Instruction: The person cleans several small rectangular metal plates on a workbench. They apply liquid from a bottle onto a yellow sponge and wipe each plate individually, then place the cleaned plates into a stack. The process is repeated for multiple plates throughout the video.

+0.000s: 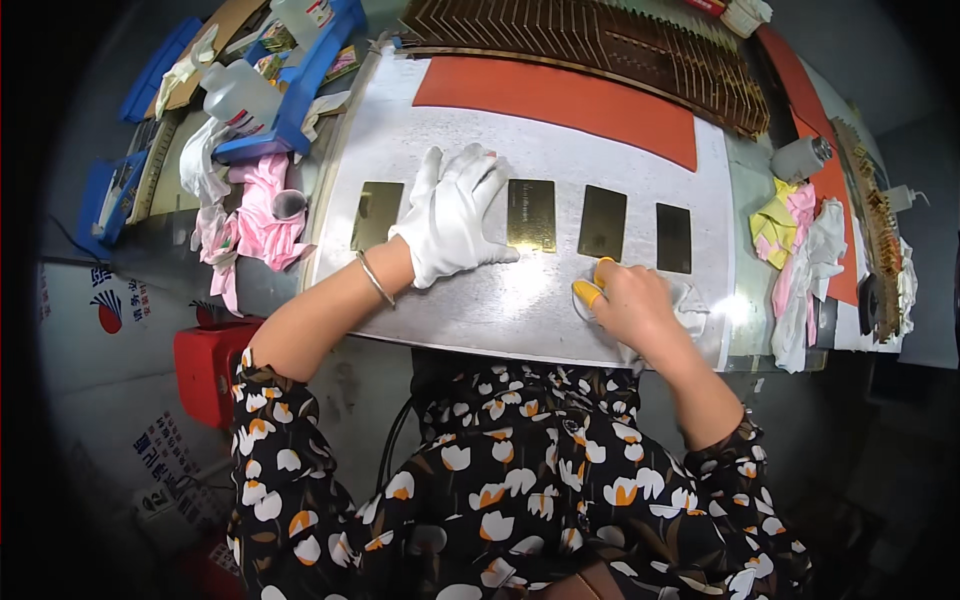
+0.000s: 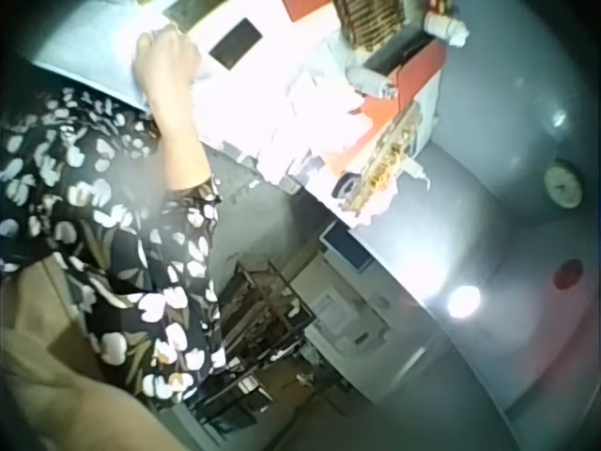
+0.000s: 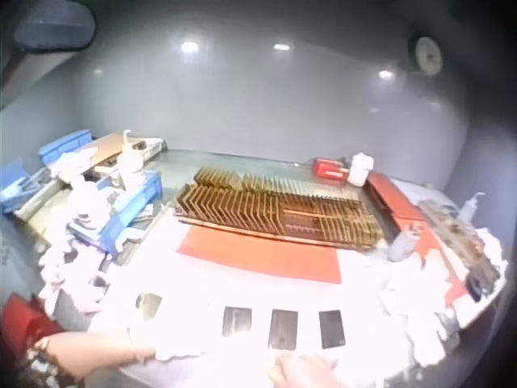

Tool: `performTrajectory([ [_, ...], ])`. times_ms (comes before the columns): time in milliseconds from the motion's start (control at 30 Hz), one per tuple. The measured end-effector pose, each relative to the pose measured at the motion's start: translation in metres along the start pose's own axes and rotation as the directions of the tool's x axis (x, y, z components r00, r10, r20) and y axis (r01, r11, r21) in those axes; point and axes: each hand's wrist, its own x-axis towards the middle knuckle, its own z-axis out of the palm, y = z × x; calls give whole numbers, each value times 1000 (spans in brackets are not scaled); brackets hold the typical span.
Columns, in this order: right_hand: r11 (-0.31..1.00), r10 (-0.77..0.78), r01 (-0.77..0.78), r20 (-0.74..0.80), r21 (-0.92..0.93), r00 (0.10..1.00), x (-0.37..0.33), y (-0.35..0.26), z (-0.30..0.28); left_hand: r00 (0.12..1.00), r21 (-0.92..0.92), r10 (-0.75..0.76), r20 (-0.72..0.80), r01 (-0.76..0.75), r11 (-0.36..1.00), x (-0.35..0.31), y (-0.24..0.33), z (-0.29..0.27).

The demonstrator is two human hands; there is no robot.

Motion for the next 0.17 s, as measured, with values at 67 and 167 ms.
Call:
performTrajectory([
  [67,1000,-24,24,13,-20,1000,12,-14,-19,999,20,-25,-20,26,999,-8,-1,1],
  [167,994,-83,89,-98,57,992,65,-22,-12,999,75,-53,9,52,996,-9,2,6],
])
